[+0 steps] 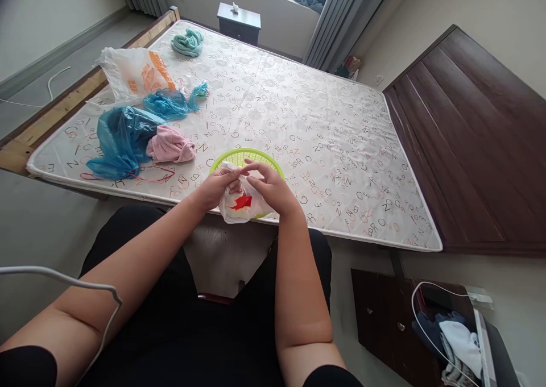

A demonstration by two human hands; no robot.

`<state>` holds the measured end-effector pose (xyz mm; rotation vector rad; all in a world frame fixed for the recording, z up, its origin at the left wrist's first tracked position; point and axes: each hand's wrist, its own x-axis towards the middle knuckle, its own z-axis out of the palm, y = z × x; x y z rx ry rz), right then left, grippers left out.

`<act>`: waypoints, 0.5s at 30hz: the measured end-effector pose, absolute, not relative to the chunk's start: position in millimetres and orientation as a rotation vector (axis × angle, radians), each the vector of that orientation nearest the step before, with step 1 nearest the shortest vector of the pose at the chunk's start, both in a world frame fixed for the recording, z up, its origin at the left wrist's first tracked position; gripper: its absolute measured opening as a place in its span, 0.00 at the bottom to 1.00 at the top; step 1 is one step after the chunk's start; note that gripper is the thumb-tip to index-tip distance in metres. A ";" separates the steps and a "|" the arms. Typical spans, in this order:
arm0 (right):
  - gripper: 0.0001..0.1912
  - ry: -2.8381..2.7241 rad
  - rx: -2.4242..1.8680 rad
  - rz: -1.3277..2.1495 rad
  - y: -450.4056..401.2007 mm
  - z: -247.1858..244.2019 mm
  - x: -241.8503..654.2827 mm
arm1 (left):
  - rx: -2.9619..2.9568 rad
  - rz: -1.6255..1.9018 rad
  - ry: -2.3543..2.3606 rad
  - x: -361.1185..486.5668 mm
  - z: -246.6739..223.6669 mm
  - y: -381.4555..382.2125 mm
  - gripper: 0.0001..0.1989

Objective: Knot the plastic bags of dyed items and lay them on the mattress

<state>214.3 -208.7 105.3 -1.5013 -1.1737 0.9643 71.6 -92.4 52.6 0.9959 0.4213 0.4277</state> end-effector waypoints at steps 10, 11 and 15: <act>0.24 -1.042 -1.593 1.103 -203.3 90.6 220.6 | 0.993 0.384 0.327 65.3 57.9 -86.0 0.19; 0.24 -1.022 -1.593 1.131 -203.5 89.7 221.7 | 1.007 0.387 0.327 65.3 58.0 -85.0 0.19; 0.21 -0.900 -1.569 1.158 -203.1 86.4 225.5 | 1.023 0.398 0.332 64.8 59.4 -81.9 0.19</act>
